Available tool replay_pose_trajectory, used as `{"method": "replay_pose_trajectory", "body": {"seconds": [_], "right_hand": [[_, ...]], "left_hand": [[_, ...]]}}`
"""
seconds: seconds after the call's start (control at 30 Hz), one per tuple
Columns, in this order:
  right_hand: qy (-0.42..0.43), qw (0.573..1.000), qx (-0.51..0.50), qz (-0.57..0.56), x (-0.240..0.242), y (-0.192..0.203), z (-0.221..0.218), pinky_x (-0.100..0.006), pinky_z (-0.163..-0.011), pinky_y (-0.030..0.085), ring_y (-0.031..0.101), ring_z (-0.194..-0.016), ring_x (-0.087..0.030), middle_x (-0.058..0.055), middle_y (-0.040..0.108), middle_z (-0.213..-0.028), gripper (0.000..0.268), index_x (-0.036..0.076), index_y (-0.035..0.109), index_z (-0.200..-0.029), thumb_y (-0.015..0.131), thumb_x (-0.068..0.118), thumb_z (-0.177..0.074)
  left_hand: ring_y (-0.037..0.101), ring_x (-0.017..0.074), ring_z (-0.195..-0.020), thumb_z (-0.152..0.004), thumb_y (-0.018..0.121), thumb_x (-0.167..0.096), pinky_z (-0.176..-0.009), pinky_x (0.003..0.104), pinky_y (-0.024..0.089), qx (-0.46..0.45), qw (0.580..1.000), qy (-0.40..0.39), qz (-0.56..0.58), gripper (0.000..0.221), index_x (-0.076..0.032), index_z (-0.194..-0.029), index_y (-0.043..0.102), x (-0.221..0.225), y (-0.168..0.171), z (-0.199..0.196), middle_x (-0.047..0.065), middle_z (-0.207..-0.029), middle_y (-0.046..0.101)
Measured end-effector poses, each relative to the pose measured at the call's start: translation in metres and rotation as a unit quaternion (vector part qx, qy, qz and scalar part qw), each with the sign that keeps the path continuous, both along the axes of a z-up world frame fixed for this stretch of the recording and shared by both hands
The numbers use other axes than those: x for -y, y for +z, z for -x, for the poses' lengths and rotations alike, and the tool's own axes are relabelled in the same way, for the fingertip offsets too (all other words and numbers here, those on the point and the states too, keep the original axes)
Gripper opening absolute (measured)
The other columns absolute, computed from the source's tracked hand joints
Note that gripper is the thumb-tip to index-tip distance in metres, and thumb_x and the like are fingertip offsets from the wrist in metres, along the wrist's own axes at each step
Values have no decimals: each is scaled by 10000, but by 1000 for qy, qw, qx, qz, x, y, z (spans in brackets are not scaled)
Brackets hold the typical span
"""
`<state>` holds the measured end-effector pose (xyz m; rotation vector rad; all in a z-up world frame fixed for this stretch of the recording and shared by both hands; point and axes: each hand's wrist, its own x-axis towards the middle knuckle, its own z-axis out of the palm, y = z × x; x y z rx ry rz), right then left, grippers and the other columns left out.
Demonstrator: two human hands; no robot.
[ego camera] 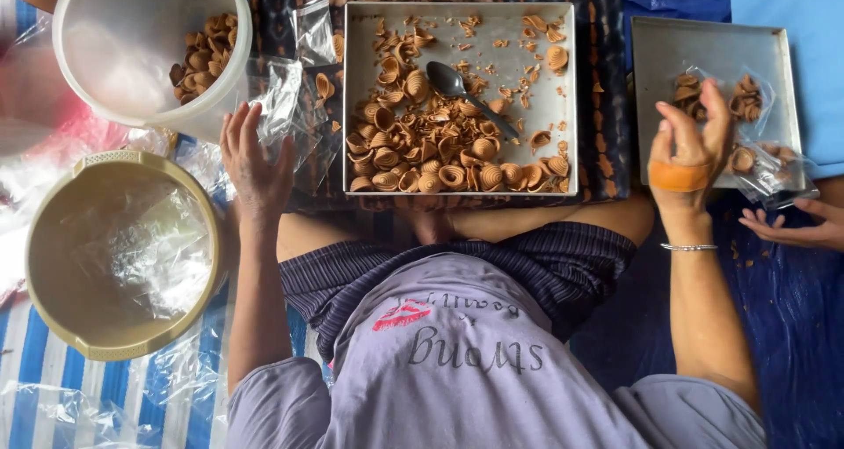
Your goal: Manually filling small plastic bags with shell-shaped snacks from a metal tray while sitting on the floor.
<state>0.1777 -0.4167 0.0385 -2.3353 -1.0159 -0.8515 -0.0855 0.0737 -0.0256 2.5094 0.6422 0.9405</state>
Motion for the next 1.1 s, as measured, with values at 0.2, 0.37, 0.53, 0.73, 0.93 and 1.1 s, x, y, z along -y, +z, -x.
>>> {"method": "replay_pose_trajectory", "body": {"seconds": [0.2, 0.37, 0.53, 0.73, 0.93, 1.1], "right_hand": [[51, 998, 8, 23, -43, -6, 7, -444, -1125, 479, 589, -1299, -379, -219, 533, -1455, 301, 9, 794, -1135, 763, -167, -893], [110, 991, 28, -73, -83, -11, 10, -448, -1006, 521, 677, -1163, -382, -199, 611, -1395, 284, 106, 831, -1044, 718, -123, -921], [170, 967, -102, -162, -155, 28, 46, -444, -1043, 486, 585, -1260, -368, -193, 517, -1446, 306, 95, 772, -1092, 681, -151, -934], [358, 767, -503, -176, -234, 59, 73, -613, -1026, 469, 556, -1253, -502, -392, 419, -1461, 636, 30, 341, -1546, 520, 389, -1052], [295, 688, -592, -297, -258, 47, 69, -224, -670, 614, 744, -804, -153, -204, 730, -1113, 450, 53, 509, -1434, 648, 116, -1010], [265, 692, -592, -316, -261, 33, 67, -216, -695, 632, 737, -817, -147, -203, 737, -1100, 422, 56, 524, -1398, 661, 119, -1003]], "left_hand": [[516, 337, -1300, -842, 833, -241, -1056, 503, 395, -79, 996, 35, -24, 622, -87, -1393, 588, -13, -4, -8, 138, -1400, 607], [631, 203, -1090, -972, 775, -304, -904, 374, 453, -11, 994, 70, -84, 197, -244, -1159, 764, -40, -17, -8, -53, -1108, 705], [589, 275, -1224, -953, 764, -202, -1093, 459, 332, 127, 980, -12, -154, 188, -230, -1133, 810, -28, 0, -30, -7, -1165, 734], [557, 367, -1340, -892, 804, -160, -1185, 631, 252, 157, 943, -187, -227, 180, -250, -1048, 809, 40, 41, -50, 22, -1266, 737], [176, 523, -1512, -794, 942, -227, -1226, 698, 127, 270, 938, -218, 17, 994, -74, -1571, 342, 64, 36, -62, 278, -1649, 170], [289, 500, -1484, -823, 849, -538, -1196, 759, 190, 348, 729, -348, 476, 1197, -175, -1668, 82, 108, 54, -91, 253, -1675, 201]]}}
